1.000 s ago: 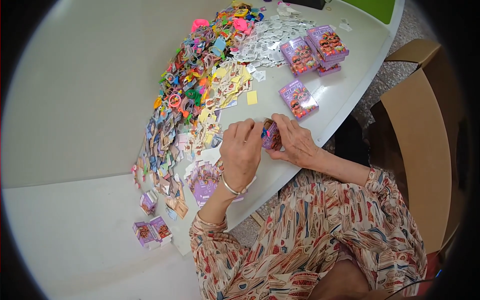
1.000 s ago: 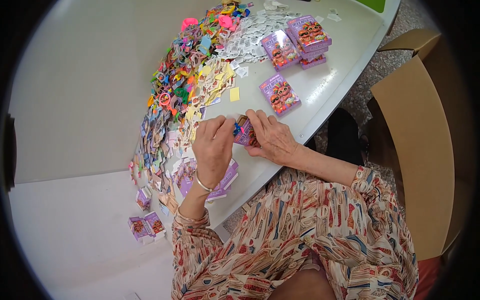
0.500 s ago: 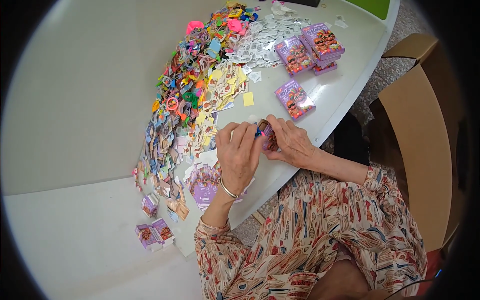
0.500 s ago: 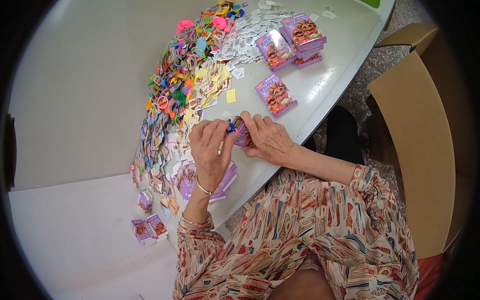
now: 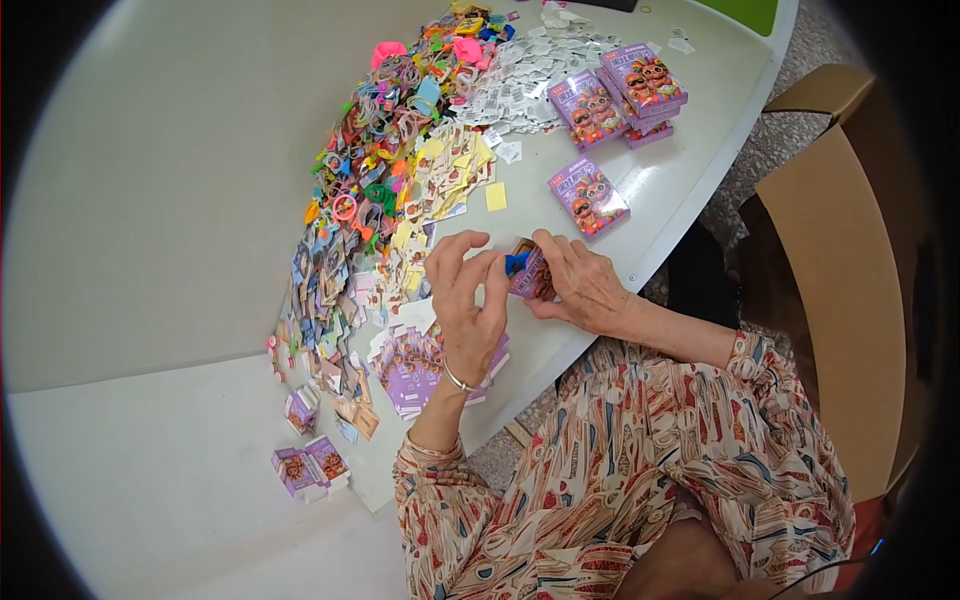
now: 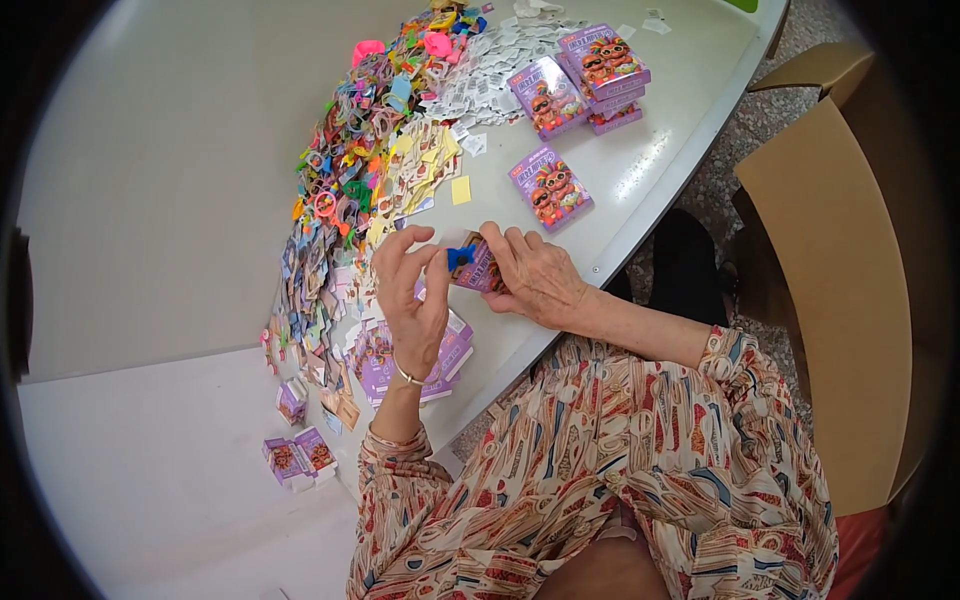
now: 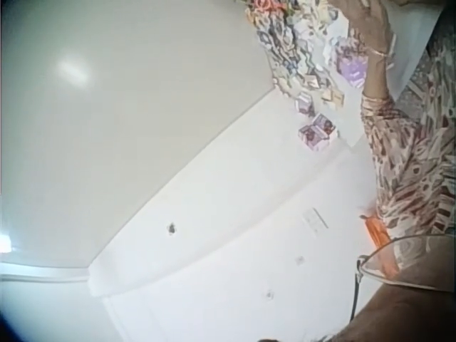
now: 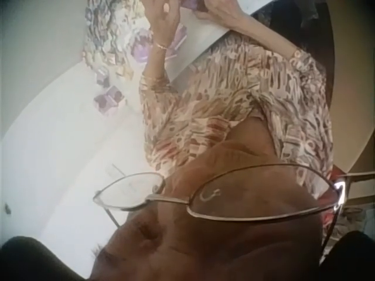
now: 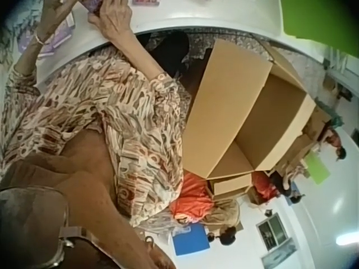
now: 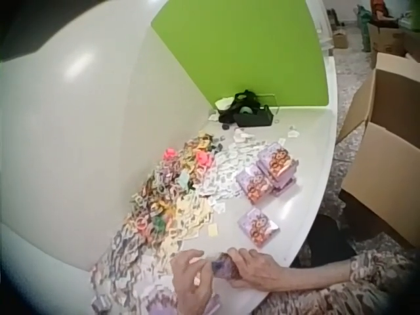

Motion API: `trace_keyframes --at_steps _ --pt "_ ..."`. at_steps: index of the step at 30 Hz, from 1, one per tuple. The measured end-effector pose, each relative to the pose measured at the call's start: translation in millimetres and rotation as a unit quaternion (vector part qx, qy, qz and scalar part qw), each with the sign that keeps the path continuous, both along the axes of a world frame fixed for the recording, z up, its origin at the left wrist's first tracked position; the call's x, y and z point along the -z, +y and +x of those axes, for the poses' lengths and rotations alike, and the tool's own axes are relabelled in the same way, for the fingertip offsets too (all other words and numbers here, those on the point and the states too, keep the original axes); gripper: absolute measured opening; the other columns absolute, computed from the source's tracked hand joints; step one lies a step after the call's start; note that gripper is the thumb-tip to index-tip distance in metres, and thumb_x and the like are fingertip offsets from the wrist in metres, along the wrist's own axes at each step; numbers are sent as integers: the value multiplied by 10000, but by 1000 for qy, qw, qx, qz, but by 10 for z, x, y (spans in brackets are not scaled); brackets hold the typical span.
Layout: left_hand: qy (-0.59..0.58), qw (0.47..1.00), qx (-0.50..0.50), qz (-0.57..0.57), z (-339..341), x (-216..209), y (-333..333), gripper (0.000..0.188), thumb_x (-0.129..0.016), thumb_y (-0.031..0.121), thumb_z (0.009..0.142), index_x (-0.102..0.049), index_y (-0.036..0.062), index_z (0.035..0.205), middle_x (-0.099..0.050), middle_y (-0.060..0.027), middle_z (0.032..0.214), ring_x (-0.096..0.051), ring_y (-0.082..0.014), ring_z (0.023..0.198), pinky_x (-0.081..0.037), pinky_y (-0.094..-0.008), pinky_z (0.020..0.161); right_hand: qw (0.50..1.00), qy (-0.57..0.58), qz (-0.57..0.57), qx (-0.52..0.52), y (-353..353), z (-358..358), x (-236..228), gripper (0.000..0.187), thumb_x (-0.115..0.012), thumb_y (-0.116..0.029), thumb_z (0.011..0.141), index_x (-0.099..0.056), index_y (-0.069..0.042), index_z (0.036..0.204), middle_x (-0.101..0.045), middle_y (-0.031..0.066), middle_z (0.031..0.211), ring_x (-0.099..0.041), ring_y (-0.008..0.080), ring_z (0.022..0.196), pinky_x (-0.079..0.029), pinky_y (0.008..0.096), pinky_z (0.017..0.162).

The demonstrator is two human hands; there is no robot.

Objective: Packaging small items into individual boxes and then stacking those boxes into a larger shipping carton.

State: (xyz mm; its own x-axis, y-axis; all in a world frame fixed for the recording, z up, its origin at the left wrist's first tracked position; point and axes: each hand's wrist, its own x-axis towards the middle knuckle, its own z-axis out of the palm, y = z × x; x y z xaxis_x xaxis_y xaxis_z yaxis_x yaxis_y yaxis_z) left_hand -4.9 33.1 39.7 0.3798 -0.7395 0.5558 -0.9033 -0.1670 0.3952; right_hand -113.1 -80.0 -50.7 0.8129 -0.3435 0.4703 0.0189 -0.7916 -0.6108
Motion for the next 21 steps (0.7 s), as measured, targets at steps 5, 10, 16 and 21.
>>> trace_keyframes --at_steps 5,10,16,21 --pt "3 999 -26 37 20 105 -15 121 -653 -19 776 -641 0 895 -574 -119 1111 -487 -301 1099 -383 -390 909 1000 0 -6 -2 -12 2 9 955 -817 -327 619 -287 27 1330 -502 150 903 -572 292 748 -506 364 592" --pt "-96 995 -23 3 -10 66 -40 129 -654 -11 774 -636 -4 902 -566 -117 1124 -482 -324 1110 -367 -414 926 1000 -4 -1 -3 -27 2 6 981 -812 -334 627 -270 12 1368 -499 149 900 -571 294 749 -503 372 595" --pt "-95 992 -6 85 -88 29 48 187 -647 -18 775 -634 -10 961 -573 -129 1119 -497 -329 1094 -386 -410 914 1000 -3 -7 -17 -32 14 29 980 -802 -343 636 -265 -38 1398 -493 144 899 -570 297 745 -498 378 596" --pt "279 957 -75 -19 -82 -2 266 177 -575 56 909 -616 5 1074 -637 -97 1063 -604 -175 915 -467 -288 834 1000 10 -17 -21 -56 -1 34 941 -807 -336 628 -299 -67 1374 -489 139 903 -570 296 741 -496 384 609"
